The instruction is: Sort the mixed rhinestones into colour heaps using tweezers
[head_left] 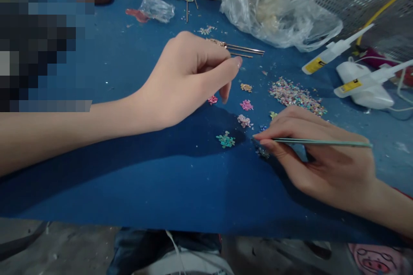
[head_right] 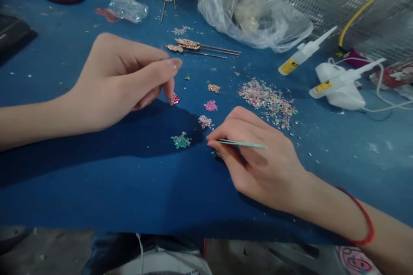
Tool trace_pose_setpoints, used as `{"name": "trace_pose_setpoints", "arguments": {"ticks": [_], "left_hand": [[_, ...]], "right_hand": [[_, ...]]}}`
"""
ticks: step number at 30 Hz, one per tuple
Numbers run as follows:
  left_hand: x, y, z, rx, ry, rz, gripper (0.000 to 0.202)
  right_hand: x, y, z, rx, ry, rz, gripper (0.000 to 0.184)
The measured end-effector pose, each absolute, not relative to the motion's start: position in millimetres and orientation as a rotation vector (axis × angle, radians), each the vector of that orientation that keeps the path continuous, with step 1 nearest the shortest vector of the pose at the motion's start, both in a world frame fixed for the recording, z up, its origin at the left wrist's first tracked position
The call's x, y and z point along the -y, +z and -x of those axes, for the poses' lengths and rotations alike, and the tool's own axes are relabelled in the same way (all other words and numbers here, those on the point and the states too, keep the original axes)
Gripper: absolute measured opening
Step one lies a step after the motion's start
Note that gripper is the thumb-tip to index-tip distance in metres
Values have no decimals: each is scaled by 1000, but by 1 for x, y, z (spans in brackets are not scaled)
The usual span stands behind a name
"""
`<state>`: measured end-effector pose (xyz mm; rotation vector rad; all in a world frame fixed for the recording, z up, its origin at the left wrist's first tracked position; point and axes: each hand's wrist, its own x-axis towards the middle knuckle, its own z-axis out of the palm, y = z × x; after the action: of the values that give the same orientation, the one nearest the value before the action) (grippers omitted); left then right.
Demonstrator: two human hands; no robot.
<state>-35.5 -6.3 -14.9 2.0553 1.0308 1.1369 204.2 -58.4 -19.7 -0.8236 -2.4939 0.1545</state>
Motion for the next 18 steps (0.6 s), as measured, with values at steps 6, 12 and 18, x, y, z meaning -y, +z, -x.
{"name": "trace_pose_setpoints", "arguments": {"ticks": [6,12,18], "left_hand": [[8,-16,37,-911,1083,-2168,43],[25,-7,30,-630,575,-1934,36],[47,-13,18,-523,412,-1314,13]], "right_hand": [[57,-13,-203,2323,496,848,16],[63,-1,-211,2399,523,614,21],[73,10,-211,2387,363,559,25]]}}
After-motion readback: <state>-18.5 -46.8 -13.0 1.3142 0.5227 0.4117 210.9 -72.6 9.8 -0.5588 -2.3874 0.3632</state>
